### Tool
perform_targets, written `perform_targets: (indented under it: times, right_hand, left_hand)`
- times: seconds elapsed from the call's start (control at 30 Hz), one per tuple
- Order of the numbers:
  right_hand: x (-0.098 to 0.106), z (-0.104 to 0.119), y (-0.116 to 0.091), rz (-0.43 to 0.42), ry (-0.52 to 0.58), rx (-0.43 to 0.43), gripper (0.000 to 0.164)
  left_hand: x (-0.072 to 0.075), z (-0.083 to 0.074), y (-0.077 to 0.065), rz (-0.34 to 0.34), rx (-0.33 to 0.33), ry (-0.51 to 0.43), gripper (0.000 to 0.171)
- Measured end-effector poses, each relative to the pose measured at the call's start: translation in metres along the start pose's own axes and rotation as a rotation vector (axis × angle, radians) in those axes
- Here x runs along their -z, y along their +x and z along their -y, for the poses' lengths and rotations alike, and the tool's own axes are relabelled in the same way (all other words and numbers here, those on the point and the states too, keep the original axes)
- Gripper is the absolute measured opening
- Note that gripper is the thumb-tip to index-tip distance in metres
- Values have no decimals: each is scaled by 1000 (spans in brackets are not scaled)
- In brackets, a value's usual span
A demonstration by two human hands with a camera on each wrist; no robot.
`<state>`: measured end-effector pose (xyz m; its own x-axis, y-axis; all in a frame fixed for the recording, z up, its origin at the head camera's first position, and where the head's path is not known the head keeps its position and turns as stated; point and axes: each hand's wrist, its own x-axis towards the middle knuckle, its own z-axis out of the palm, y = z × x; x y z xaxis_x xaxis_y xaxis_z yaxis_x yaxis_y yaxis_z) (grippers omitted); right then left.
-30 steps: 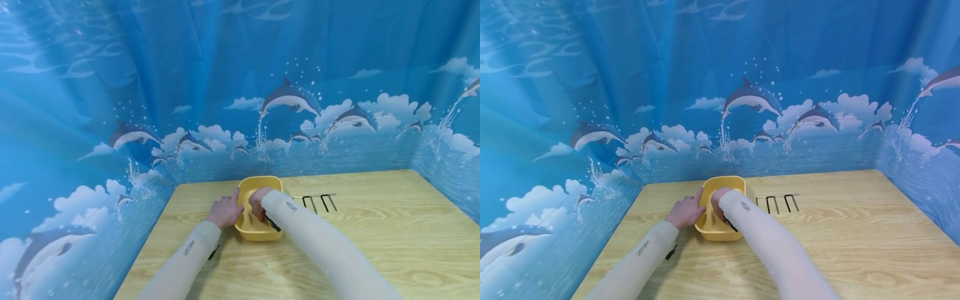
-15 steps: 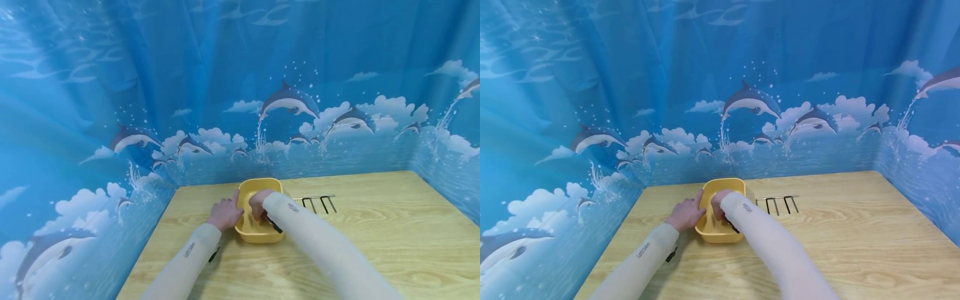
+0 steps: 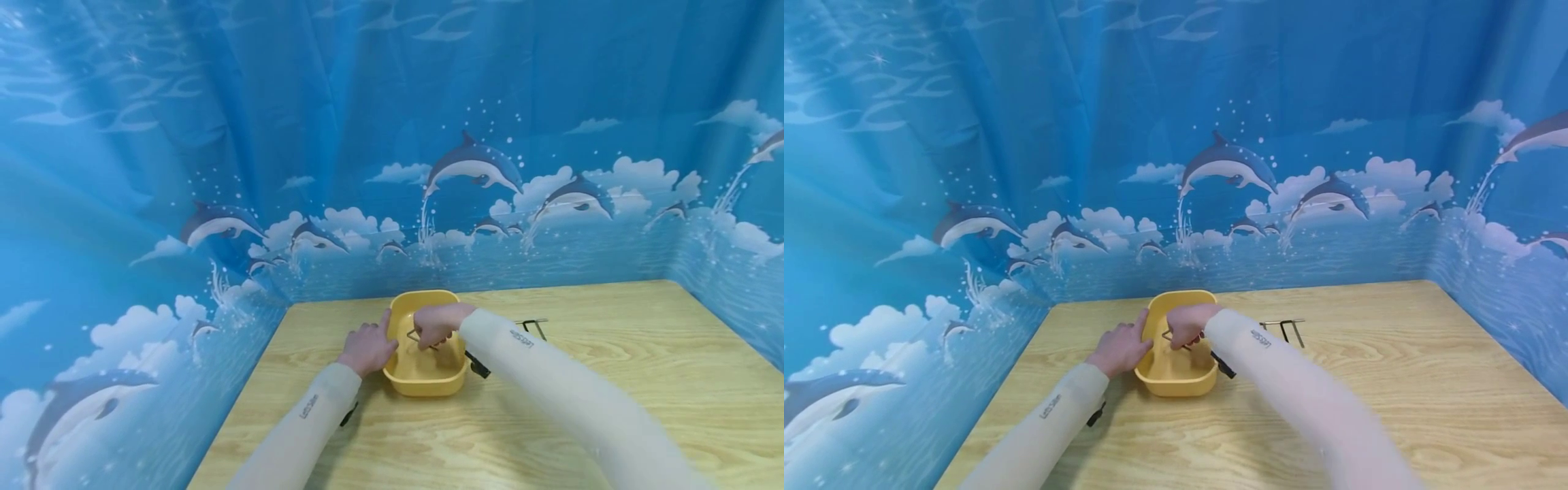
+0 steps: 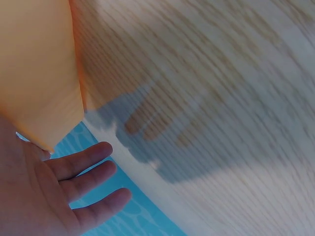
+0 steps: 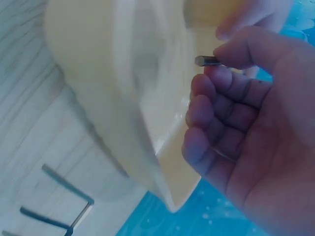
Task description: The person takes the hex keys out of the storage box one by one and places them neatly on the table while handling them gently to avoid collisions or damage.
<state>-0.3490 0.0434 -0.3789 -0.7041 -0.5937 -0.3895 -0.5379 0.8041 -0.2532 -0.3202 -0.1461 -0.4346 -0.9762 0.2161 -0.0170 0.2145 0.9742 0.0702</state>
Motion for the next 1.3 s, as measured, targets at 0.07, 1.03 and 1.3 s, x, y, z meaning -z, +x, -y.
perform_targets:
  times: [0.07,1.03,1.3]
  right_hand:
    - [2,-4,-8,-26,4,38,27]
    - [-4,-93,-113,-189,281,108,30]
    - [-16,-126,-129,-233,323,51,31]
  left_hand:
    - [0,0,0,-4,3,-1,71]
    - [3,-1,1,37,16,-47,70]
    - [1,1,3,39,26,-45,71]
